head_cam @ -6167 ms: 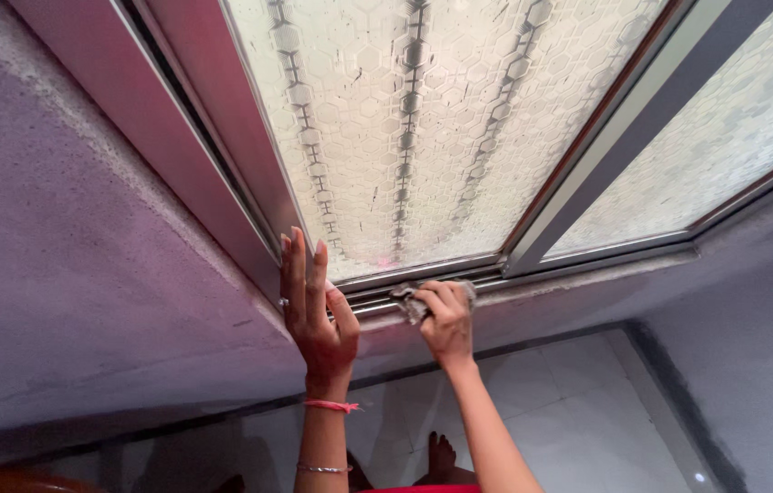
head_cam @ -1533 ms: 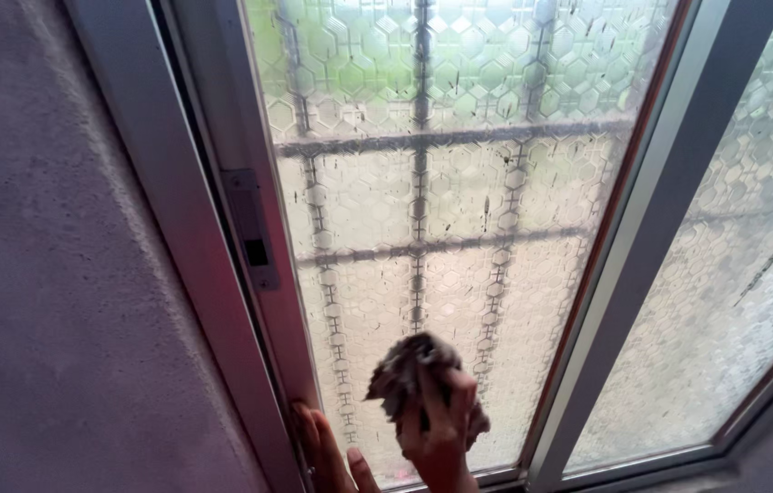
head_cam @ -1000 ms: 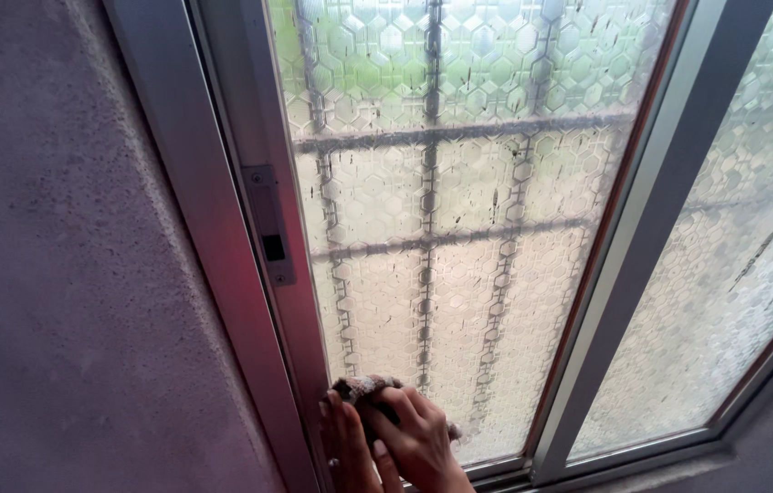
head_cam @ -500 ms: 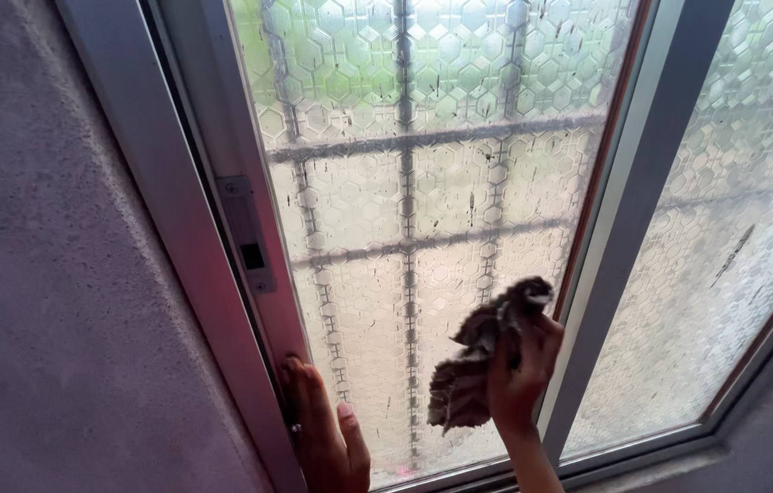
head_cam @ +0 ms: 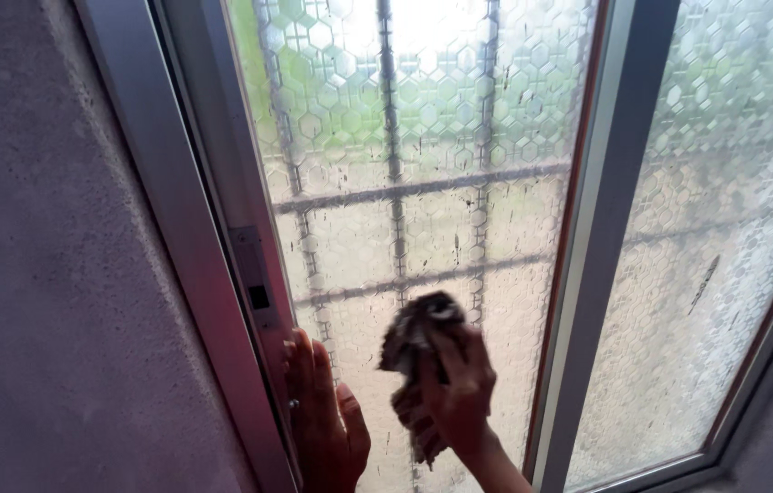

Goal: The person sprays a cleaning liquid from a bottle onto a window and wipes the glass and the window frame with a cloth.

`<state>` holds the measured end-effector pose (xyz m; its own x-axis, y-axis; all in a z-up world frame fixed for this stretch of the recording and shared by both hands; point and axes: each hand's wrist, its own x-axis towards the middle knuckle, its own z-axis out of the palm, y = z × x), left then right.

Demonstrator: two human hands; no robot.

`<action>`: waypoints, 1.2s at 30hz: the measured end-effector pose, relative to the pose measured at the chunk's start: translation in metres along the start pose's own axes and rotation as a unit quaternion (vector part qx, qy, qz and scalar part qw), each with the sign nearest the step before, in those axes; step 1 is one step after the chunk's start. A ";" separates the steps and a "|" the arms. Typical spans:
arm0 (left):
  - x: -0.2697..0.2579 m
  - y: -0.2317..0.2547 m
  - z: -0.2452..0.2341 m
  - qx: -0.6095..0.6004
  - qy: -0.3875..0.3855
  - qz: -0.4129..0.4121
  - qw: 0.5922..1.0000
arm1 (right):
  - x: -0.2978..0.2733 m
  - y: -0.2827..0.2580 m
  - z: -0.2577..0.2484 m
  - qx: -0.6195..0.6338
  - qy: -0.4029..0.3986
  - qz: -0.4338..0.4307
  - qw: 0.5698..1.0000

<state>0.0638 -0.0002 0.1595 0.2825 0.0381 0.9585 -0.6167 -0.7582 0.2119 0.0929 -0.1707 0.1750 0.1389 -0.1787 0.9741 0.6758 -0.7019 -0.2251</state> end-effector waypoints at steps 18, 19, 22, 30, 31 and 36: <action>0.083 0.008 0.011 0.151 0.013 0.099 0.984 | 0.079 -0.006 -0.001 -0.046 -0.109 -0.255 0.960; 0.098 0.015 0.008 0.170 0.010 0.109 0.979 | 0.087 -0.003 -0.004 -0.053 -0.085 -0.234 0.967; 0.132 0.030 0.002 0.199 0.008 0.121 0.972 | 0.097 0.008 -0.013 -0.085 -0.035 -0.165 0.982; 0.142 0.040 -0.003 0.248 0.002 0.121 0.961 | 0.073 0.034 -0.031 -0.180 0.042 0.006 0.983; 0.144 0.041 -0.006 0.240 -0.004 0.123 0.963 | 0.078 0.033 -0.028 -0.166 0.052 -0.010 0.985; 0.174 0.048 -0.027 0.244 0.011 0.128 0.961 | 0.110 0.016 -0.022 -0.127 0.026 -0.052 0.990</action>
<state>0.0638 -0.0126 0.3420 0.1481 -0.1814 0.9722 -0.2438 -0.9594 -0.1419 0.1032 -0.2166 0.2784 0.0360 -0.1271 0.9912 0.4792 -0.8682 -0.1288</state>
